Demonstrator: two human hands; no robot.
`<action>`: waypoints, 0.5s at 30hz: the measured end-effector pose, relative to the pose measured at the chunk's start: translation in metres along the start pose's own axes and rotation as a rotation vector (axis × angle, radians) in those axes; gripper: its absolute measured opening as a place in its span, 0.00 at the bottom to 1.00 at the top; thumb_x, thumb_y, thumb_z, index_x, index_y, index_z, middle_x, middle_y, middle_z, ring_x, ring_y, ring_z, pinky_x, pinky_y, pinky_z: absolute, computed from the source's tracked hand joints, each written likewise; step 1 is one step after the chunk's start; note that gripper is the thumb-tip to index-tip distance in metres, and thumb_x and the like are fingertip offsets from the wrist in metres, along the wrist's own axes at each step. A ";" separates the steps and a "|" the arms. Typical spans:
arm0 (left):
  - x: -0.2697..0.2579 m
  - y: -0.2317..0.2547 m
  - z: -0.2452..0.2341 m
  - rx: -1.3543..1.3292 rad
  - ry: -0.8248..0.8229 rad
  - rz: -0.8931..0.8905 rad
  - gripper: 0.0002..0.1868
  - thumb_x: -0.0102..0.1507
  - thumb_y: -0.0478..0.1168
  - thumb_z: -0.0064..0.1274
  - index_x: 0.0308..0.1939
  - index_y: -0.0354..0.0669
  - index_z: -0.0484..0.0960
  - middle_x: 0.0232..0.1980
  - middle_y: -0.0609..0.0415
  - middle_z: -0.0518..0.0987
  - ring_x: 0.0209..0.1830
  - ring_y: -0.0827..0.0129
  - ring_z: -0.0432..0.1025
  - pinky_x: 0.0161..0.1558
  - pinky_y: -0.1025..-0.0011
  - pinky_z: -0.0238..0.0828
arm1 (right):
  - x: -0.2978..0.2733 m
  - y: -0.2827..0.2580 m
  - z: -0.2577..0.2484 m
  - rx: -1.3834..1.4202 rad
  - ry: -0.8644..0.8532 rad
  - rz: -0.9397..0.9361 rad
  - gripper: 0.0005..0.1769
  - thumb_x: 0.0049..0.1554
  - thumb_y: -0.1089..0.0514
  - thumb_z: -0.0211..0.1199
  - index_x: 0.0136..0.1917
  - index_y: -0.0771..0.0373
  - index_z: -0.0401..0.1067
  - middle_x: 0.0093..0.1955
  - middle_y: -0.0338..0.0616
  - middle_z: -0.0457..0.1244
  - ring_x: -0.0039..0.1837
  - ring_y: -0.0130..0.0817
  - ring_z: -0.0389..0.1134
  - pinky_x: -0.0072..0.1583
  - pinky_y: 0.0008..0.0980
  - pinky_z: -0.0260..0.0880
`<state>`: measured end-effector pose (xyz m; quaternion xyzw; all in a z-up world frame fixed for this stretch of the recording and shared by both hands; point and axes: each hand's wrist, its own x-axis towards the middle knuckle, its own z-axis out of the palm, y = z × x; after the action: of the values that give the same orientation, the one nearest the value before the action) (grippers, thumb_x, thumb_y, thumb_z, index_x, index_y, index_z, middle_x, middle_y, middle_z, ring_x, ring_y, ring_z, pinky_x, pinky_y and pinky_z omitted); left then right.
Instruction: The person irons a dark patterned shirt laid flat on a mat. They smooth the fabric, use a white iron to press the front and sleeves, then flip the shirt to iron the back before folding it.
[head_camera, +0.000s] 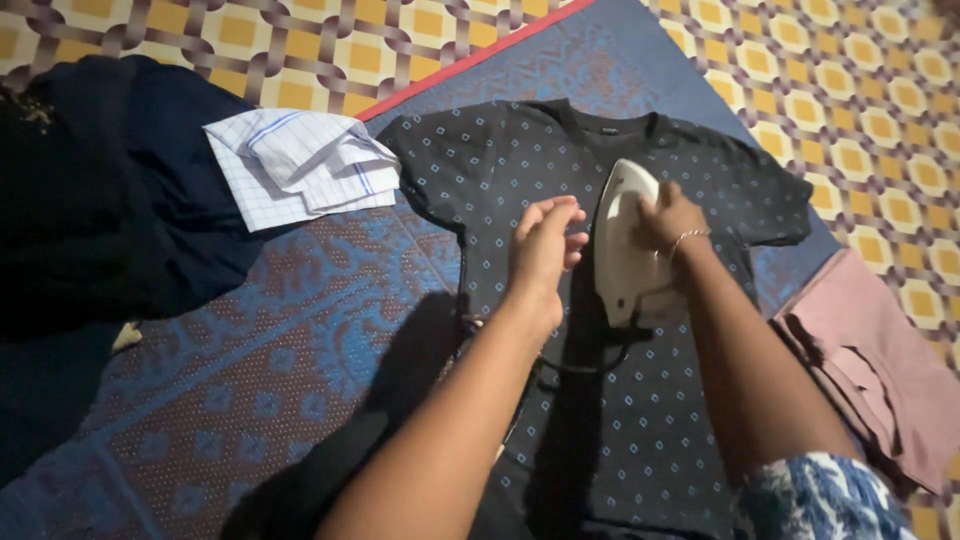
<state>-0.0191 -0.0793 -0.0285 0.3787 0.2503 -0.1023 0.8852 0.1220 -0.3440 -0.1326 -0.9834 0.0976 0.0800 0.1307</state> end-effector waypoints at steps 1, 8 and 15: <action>0.001 0.000 0.001 0.006 0.004 -0.006 0.13 0.64 0.46 0.52 0.50 0.47 0.78 0.43 0.61 0.79 0.35 0.79 0.72 0.34 0.79 0.66 | 0.011 -0.002 0.000 0.013 0.002 0.009 0.38 0.58 0.35 0.60 0.73 0.58 0.62 0.65 0.65 0.64 0.67 0.64 0.64 0.67 0.50 0.63; 0.007 -0.002 0.001 -0.036 -0.012 -0.026 0.13 0.64 0.46 0.52 0.50 0.48 0.78 0.44 0.62 0.79 0.36 0.78 0.72 0.36 0.78 0.67 | 0.016 -0.029 -0.019 0.026 0.004 0.052 0.36 0.58 0.39 0.60 0.72 0.61 0.62 0.65 0.64 0.64 0.68 0.62 0.64 0.67 0.49 0.64; 0.012 -0.006 -0.003 -0.023 -0.002 0.012 0.13 0.64 0.45 0.53 0.50 0.47 0.78 0.42 0.61 0.79 0.34 0.78 0.72 0.33 0.78 0.65 | -0.020 -0.005 -0.012 0.046 -0.054 0.064 0.36 0.59 0.38 0.59 0.72 0.62 0.60 0.66 0.65 0.64 0.68 0.62 0.65 0.67 0.49 0.64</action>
<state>-0.0121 -0.0810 -0.0408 0.3700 0.2481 -0.0947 0.8903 0.1050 -0.3392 -0.1163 -0.9740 0.1271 0.1084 0.1530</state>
